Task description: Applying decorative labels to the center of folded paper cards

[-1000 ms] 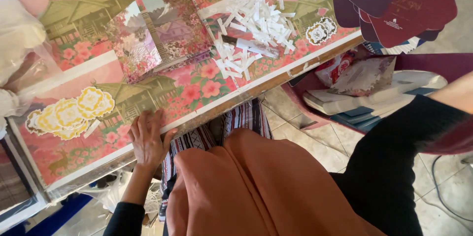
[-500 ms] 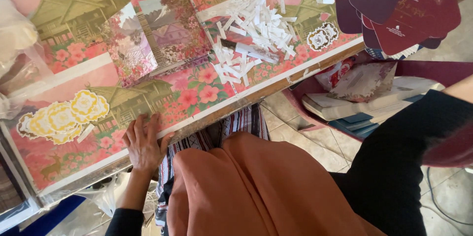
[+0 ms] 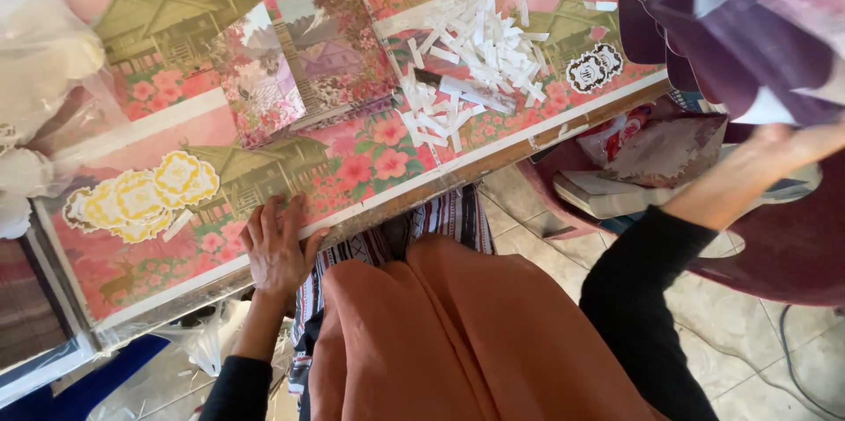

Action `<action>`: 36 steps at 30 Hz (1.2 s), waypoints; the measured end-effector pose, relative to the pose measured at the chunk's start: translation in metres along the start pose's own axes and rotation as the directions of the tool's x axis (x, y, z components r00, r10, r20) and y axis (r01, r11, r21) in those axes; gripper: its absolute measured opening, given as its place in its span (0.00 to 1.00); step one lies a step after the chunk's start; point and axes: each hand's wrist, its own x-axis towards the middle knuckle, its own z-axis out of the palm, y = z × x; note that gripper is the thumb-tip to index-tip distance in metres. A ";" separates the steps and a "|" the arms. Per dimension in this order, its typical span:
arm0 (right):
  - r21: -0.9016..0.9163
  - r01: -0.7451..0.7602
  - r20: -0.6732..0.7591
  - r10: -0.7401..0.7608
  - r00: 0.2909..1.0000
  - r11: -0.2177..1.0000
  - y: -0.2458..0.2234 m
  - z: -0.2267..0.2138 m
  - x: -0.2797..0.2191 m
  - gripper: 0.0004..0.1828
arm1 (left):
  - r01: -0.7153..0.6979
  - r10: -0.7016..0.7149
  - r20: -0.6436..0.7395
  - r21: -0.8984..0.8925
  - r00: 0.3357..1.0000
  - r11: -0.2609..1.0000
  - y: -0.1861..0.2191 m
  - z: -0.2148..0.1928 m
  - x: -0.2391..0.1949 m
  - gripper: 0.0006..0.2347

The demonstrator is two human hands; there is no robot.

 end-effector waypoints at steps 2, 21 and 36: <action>-0.040 -0.021 -0.055 0.019 0.998 0.999 0.021 -0.020 0.004 0.35 | 0.014 -0.013 0.017 -0.014 1.000 1.000 0.000 0.000 -0.002 0.25; -0.209 -0.139 -0.218 0.093 0.972 0.968 0.131 -0.077 0.038 0.40 | 0.002 -0.003 -0.024 -0.016 1.000 1.000 0.007 -0.006 0.003 0.23; -0.164 -0.264 -0.279 0.212 0.937 0.950 0.130 -0.040 0.018 0.27 | 0.038 -0.037 -0.043 0.010 0.998 0.999 0.007 -0.004 0.000 0.24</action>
